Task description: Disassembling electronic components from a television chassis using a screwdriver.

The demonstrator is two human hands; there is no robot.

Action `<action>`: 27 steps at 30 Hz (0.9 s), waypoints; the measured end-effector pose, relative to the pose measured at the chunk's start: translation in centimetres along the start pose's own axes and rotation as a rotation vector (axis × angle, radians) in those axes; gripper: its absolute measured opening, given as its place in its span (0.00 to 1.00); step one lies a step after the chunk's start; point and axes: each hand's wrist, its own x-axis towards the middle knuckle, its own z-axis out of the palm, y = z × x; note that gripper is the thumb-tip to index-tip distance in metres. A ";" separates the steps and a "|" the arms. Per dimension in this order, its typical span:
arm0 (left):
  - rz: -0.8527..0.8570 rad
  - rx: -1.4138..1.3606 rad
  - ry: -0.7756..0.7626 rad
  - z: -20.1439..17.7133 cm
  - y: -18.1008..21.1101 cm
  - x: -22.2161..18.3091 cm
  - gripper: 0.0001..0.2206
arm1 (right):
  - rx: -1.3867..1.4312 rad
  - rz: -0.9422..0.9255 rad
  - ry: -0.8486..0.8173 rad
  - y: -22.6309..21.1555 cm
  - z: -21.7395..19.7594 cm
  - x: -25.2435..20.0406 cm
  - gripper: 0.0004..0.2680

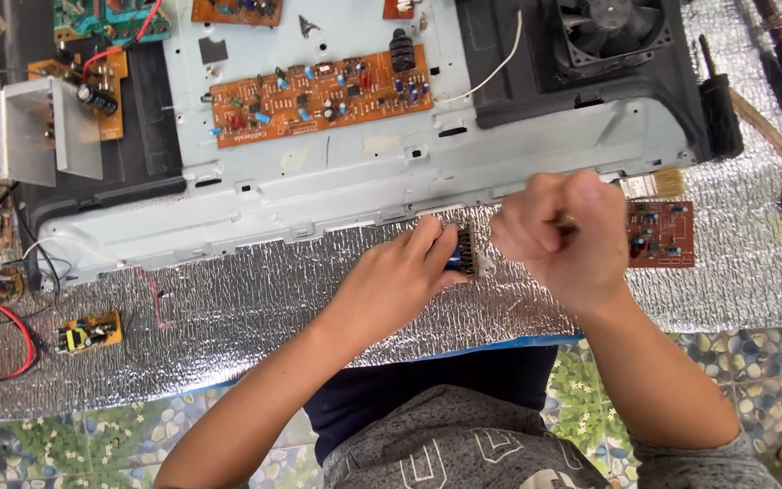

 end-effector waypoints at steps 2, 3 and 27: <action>0.007 0.011 -0.001 0.2 0.0 0.1 0.19 | 0.066 -0.038 0.026 0.3 0.3 -0.4 0.21; 0.012 0.018 0.000 0.3 0.0 0.1 0.19 | 0.131 -0.070 0.049 0.4 0.5 -0.6 0.21; -0.031 0.027 -0.039 -0.2 0.6 -0.1 0.21 | 0.130 -0.150 0.077 0.2 0.6 -2.3 0.22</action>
